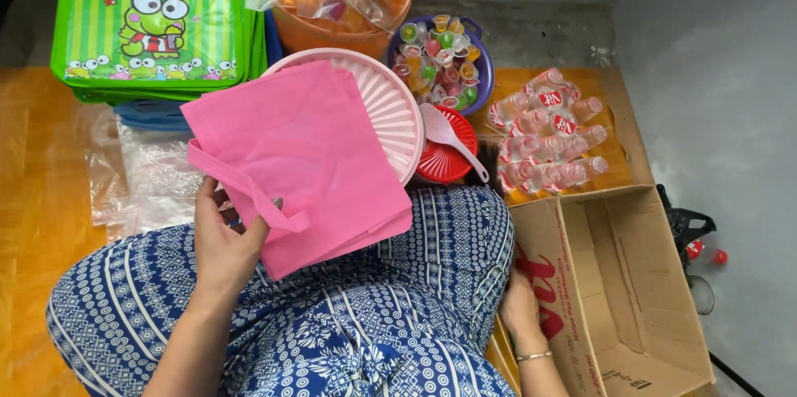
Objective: Preparing and packing small pink gift bags with various items while sitting on the floor.
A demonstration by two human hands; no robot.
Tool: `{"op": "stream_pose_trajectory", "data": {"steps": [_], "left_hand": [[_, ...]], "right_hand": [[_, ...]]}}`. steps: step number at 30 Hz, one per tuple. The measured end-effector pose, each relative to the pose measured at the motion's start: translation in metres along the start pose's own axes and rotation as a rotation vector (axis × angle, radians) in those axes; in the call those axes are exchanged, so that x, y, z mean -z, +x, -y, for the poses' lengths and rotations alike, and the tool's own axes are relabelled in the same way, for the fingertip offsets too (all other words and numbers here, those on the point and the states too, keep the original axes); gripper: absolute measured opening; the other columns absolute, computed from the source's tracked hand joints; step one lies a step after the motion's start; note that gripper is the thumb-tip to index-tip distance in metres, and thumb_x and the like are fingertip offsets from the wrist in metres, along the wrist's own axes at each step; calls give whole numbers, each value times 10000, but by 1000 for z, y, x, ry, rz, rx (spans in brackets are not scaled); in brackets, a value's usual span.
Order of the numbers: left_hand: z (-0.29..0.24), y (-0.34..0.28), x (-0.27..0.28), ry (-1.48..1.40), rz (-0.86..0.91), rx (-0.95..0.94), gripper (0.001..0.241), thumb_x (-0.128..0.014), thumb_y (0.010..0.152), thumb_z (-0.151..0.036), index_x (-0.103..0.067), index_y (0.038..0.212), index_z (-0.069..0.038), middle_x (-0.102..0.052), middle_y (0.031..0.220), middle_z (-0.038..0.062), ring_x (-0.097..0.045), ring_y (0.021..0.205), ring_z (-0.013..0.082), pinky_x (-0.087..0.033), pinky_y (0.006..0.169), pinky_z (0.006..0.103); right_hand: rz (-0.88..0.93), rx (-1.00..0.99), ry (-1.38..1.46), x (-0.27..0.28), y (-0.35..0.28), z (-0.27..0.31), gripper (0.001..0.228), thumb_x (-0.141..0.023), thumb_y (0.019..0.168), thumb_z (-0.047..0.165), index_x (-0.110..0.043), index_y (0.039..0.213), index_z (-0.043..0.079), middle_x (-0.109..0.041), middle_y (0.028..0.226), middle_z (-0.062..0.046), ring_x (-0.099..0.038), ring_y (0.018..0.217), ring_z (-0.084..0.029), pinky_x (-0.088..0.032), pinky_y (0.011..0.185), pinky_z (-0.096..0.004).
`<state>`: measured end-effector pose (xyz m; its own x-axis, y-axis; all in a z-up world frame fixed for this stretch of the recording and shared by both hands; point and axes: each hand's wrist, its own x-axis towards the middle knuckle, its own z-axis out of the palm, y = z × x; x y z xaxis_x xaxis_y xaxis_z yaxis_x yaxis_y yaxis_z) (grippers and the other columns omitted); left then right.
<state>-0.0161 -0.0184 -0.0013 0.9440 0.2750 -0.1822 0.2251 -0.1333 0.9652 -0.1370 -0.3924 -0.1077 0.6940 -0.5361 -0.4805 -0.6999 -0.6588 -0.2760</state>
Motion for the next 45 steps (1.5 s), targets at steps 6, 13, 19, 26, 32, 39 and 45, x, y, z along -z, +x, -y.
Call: {"op": "stream_pose_trajectory", "data": {"steps": [6, 13, 19, 26, 32, 39, 45], "left_hand": [[-2, -22, 4, 289, -204, -593, 584, -649, 729, -186, -340, 1162, 57, -206, 1257, 206, -252, 1211, 331, -301, 975, 432], [18, -29, -4, 651, -18, -645, 825, -709, 530, -526, -424, 1150, -63, -169, 1321, 250, -181, 1247, 404, -216, 1006, 550], [28, -17, -9, 596, -81, -733, 360, -653, 707, -194, -519, 950, 35, -308, 1175, 284, -339, 1121, 463, -298, 962, 503], [10, -15, -3, 25, -34, -569, 31, -491, 780, -27, -479, 808, -32, -468, 1061, 206, -430, 1102, 395, -395, 893, 421], [38, 9, -9, -945, -102, 253, 221, -412, 821, -208, -466, 975, -58, -518, 1148, 87, -556, 790, 136, -465, 616, 312], [16, -7, -6, -19, 218, 94, 1032, -616, 676, -322, 180, 1314, -167, 125, 1404, 175, 228, 1277, 242, -25, 1029, 348], [78, -5, -18, 74, 280, 324, 291, -544, 739, -215, -452, 505, -68, -376, 467, 30, -320, 481, 149, -254, 476, 311]], "right_hand": [[-116, -271, 486, -16, -13, 16, 473, -150, 880, 399, -491, 868, 71, -550, 955, -155, -497, 896, -293, -347, 766, -386], [-138, -212, 793, -38, 6, -17, 381, -264, 930, 268, -535, 982, 6, -594, 869, -155, -559, 789, -264, -441, 740, -380], [-207, -92, 510, -21, 0, -15, 229, -415, 883, 157, -567, 894, -14, -607, 908, -172, -547, 834, -270, -434, 788, -384], [-161, -71, 969, 23, 9, -11, 127, -495, 857, 161, -426, 791, 78, -295, 452, -9, -264, 344, -111, -230, 317, -248], [-197, 213, 878, 42, -26, 37, 202, -419, 916, 214, -436, 795, 54, -357, 487, -14, -336, 380, -108, -292, 327, -232], [-320, 1071, 195, 27, -74, 113, 359, -418, 856, 181, -455, 1178, 27, -575, 1073, -180, -629, 888, -277, -537, 781, -334], [-335, 1331, -329, 6, -52, 127, 635, -451, 740, -94, -335, 1295, 192, -363, 544, 51, -309, 399, -66, -278, 312, -186]]}}
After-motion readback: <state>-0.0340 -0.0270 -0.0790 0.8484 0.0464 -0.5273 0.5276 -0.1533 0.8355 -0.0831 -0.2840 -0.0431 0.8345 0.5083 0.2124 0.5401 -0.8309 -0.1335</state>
